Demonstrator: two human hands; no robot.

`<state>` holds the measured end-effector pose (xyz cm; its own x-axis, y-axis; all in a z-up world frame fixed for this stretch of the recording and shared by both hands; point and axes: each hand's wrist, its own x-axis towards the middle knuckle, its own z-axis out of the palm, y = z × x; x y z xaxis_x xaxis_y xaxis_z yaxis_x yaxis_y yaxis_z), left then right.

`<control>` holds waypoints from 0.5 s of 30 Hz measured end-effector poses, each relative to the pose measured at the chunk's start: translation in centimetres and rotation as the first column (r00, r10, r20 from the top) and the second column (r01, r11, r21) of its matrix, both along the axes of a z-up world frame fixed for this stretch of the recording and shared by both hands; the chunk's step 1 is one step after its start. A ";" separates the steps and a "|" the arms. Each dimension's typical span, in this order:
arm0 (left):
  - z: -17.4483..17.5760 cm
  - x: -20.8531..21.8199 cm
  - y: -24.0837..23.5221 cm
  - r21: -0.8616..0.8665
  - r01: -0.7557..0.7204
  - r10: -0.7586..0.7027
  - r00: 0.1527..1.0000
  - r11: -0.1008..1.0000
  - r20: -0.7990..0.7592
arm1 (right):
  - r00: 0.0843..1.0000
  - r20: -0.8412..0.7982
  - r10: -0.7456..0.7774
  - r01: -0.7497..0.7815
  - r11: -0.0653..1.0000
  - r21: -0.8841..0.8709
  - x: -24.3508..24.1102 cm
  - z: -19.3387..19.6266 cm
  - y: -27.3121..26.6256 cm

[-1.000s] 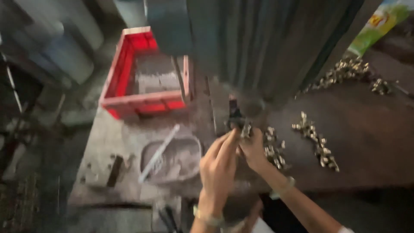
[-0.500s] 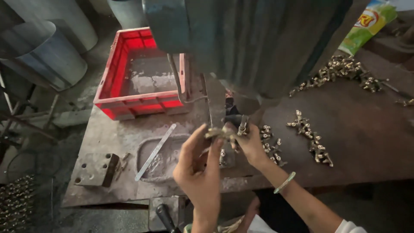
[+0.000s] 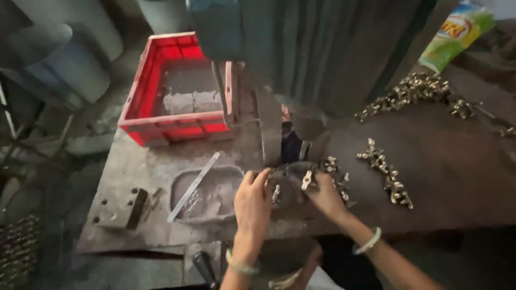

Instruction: The person sits at a drill press workbench and processes small brass fittings one at a time. They pick a fitting from the table, hold it under the spinning drill bit to drill it, then place the finished piece with other completed fittings, repeating the cycle continuously.

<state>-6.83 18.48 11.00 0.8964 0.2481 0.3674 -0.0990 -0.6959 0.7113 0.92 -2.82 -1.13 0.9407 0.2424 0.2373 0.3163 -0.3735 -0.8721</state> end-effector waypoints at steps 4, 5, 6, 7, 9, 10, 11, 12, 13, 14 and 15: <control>1.6 -1.7 -2.4 -0.270 0.314 -0.283 0.948 0.910 0.146 | 0.921 0.361 0.144 -0.079 0.979 -0.189 -2.3 3.3 0.8; 1.5 -1.9 -2.6 -0.324 0.244 -0.220 0.969 0.914 0.108 | 0.952 0.270 0.141 -0.108 0.985 -0.134 -2.8 3.4 0.8; 1.3 -2.5 -3.1 -0.378 0.172 -0.162 0.985 0.910 0.058 | 0.976 0.168 0.139 -0.128 0.989 -0.077 -3.7 3.4 0.6; 0.8 -2.5 -2.8 -0.380 0.169 -0.160 0.986 0.909 0.054 | 0.976 0.164 0.141 -0.130 0.988 -0.078 -4.4 4.4 0.9; -0.4 -2.8 -2.9 -0.543 0.016 -0.067 0.995 0.840 -0.074 | 0.982 -0.175 -0.074 0.068 0.997 -0.041 -6.2 6.4 1.0; -0.7 -2.9 -2.7 -0.546 0.009 -0.065 0.994 0.838 -0.083 | 0.980 -0.184 -0.073 0.065 0.997 -0.046 -6.0 5.4 0.4; -1.0 -3.1 -2.6 -0.495 0.041 -0.076 0.996 0.868 -0.052 | 0.978 -0.200 -0.068 0.075 0.997 0.031 -5.9 4.4 -0.2; -1.0 -2.8 -2.3 -0.436 0.075 -0.090 0.996 0.897 -0.014 | 0.977 -0.206 -0.061 0.085 0.990 0.111 -5.3 3.6 -0.6; -1.6 -2.8 -2.0 -0.436 0.073 -0.088 0.996 0.897 -0.014 | 0.977 -0.207 -0.059 0.083 0.990 0.112 -5.5 6.0 0.1; -2.1 -2.7 -1.7 -0.273 0.079 -0.099 0.993 0.959 -0.061 | 0.986 -0.142 -0.084 0.098 0.991 0.095 -5.7 8.5 0.8; -2.6 -2.7 -1.5 -0.101 0.091 -0.102 0.989 0.991 -0.110 | 0.991 -0.076 -0.108 0.114 0.990 0.080 -5.9 10.9 1.4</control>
